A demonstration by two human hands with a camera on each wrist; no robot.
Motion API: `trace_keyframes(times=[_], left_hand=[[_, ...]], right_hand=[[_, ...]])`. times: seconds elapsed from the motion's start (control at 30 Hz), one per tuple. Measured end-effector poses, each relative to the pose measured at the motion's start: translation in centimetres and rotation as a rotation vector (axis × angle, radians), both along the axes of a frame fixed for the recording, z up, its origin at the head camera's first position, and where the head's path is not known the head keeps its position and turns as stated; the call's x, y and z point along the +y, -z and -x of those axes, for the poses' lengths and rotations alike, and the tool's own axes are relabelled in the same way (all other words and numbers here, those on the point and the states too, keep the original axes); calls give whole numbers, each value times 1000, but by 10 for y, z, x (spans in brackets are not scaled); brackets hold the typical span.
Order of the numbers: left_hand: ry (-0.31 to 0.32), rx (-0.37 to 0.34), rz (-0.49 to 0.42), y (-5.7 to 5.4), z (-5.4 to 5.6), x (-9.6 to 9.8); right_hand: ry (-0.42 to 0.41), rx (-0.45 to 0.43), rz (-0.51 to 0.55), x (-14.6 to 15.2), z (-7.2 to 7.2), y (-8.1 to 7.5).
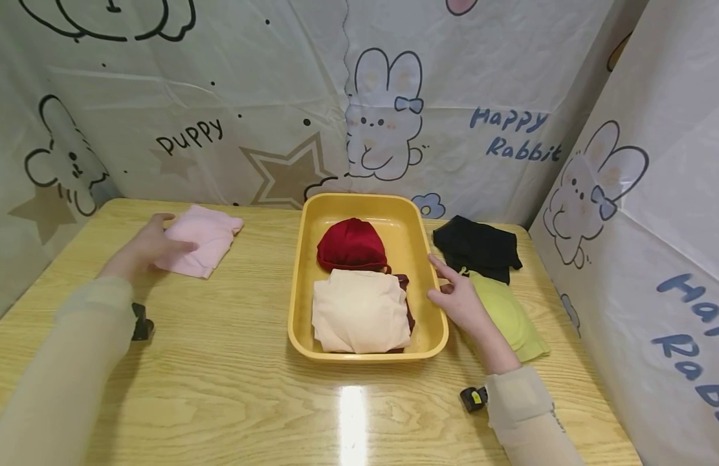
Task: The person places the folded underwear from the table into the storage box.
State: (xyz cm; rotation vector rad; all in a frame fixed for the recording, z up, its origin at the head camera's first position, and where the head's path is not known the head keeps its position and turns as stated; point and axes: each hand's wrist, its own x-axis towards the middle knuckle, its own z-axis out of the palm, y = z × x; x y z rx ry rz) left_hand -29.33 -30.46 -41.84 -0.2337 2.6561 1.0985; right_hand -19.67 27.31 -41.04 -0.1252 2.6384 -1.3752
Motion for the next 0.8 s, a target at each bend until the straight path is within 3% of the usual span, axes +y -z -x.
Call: trace_keyframes(times=[0.23,0.57,0.8], left_hand=[[-32,2,-64,3,-3,-1],[-22,140,-109,8,-7,-7],[-24,151,-161,3,-9,-7]], right_hand=[[0,2,-5,0,0,0],[5,-9,1,0,-1,-2],[12,-17,-8,0,0,-1]])
